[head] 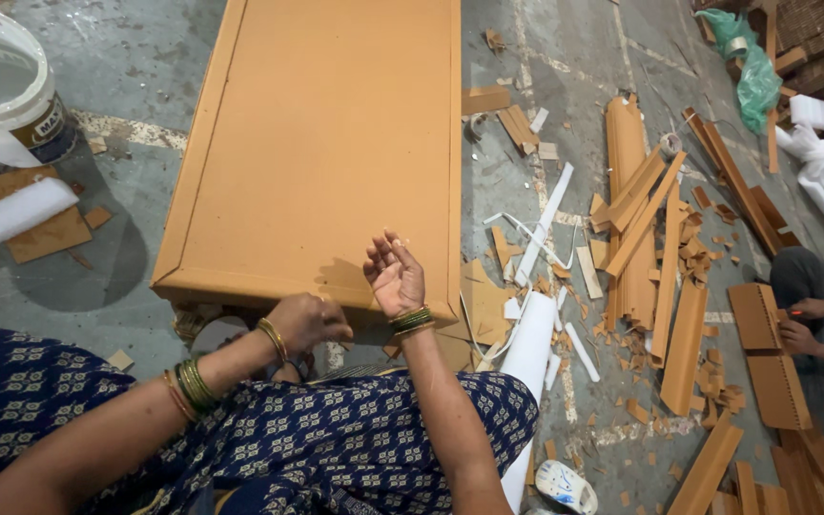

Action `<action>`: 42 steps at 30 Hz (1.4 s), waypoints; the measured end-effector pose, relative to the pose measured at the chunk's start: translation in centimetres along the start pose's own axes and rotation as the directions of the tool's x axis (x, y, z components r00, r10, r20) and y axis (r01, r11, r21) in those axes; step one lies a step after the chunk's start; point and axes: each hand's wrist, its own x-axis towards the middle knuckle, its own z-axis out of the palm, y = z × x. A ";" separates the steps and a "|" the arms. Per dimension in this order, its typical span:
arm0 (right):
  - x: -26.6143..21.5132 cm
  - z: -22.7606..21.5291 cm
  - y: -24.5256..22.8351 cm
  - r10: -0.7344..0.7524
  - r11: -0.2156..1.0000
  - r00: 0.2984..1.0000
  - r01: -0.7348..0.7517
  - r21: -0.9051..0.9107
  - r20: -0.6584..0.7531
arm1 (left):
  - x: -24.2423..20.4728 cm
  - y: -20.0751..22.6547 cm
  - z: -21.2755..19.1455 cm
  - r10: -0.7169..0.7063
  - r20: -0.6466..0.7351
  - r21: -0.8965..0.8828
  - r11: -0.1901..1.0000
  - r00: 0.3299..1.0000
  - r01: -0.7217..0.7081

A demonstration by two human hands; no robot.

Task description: The person applies a white adhesive substance to a wooden strip using a white foam roller. They then attach the strip to the edge of a large, flat, orange-colored board and press it down firmly with their hands to secure it.

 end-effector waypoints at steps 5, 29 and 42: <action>0.0 -0.1 0.0 0.002 1.000 1.000 -0.002 0.012 -0.001 | -0.4 1.9 0.7 -0.171 0.149 0.104 0.982 0.974 0.157; -0.1 1.1 0.5 -0.009 0.998 1.000 0.007 -0.061 -0.020 | -0.6 -0.7 2.9 -0.002 0.108 -0.017 1.000 0.994 0.004; -0.2 0.5 0.5 0.002 0.999 1.000 -0.002 -0.047 0.001 | -0.6 0.6 1.2 -0.085 0.231 0.179 0.983 0.969 0.044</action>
